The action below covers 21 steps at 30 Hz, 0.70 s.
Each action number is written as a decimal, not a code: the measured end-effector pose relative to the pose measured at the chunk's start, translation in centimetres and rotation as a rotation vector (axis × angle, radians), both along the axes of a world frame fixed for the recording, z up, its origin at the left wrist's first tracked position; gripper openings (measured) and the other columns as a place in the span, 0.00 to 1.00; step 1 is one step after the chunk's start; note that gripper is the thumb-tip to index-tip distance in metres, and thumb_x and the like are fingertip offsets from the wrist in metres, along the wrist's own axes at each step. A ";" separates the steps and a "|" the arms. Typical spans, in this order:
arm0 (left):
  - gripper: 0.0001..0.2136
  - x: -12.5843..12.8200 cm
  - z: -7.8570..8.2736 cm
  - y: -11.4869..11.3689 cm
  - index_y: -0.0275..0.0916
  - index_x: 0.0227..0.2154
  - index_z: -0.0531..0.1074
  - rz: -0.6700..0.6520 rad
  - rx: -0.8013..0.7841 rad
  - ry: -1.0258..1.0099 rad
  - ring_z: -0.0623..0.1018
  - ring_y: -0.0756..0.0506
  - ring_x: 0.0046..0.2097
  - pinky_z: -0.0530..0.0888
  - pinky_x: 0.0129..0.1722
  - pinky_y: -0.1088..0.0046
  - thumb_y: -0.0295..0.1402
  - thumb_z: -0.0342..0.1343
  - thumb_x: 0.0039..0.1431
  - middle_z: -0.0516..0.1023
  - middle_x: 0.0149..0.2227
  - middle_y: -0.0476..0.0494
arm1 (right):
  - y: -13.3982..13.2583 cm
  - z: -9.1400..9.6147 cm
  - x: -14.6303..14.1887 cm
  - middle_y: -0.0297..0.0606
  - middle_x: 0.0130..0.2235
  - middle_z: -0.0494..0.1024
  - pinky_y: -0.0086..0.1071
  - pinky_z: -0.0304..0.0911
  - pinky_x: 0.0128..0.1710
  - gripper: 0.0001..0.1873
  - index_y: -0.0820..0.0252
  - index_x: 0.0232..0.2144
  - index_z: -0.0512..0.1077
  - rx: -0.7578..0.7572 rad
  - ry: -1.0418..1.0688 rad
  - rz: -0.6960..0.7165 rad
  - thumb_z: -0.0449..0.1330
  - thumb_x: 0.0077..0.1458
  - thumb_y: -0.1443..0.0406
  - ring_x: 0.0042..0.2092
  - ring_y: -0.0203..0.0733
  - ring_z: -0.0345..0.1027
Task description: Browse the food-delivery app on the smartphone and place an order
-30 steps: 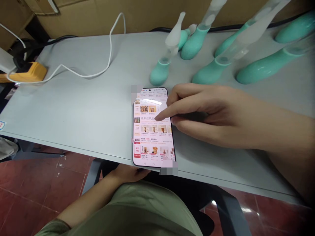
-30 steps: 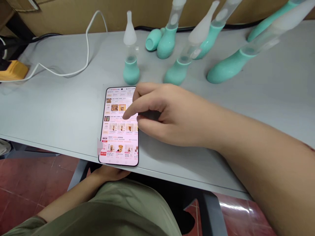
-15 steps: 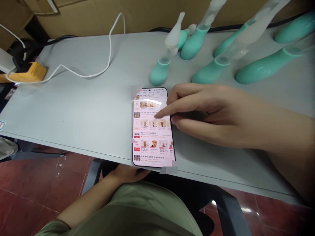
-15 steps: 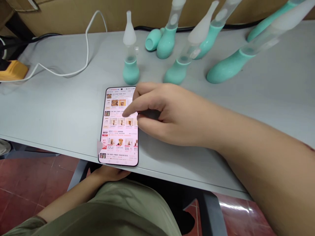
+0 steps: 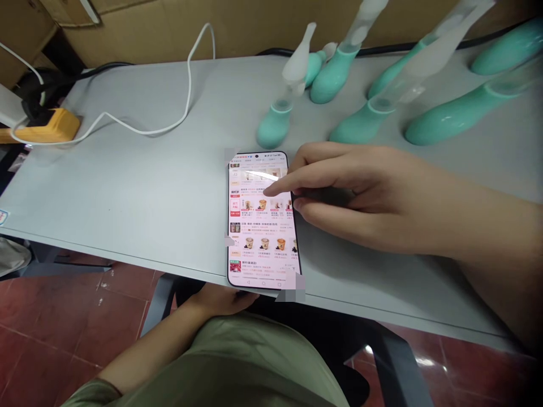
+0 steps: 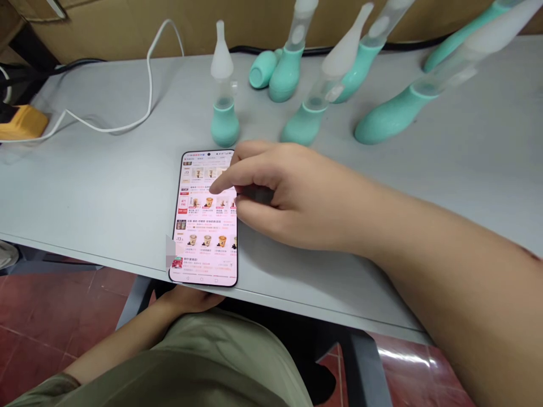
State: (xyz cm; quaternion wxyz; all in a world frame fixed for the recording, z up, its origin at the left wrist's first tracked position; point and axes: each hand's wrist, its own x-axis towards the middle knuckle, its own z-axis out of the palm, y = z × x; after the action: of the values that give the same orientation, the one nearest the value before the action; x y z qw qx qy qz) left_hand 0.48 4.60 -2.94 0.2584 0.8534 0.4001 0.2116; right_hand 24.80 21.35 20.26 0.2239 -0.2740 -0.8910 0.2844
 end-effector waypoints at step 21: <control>0.22 0.1 0.3 0.0 0.49 0.63 0.75 0.028 -0.036 0.044 0.78 0.39 0.64 0.79 0.63 0.61 0.41 0.60 0.68 0.83 0.59 0.46 | 0.0 0.5 -0.1 0.37 0.43 0.82 0.40 0.73 0.36 0.16 0.46 0.46 0.83 -0.068 0.000 0.051 0.59 0.62 0.65 0.39 0.44 0.77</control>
State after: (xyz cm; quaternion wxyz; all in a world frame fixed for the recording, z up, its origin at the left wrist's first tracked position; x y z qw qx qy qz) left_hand 0.54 4.55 -2.68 0.2621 0.8472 0.4216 0.1892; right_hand 24.74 21.38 20.77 0.2071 -0.2584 -0.8876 0.3203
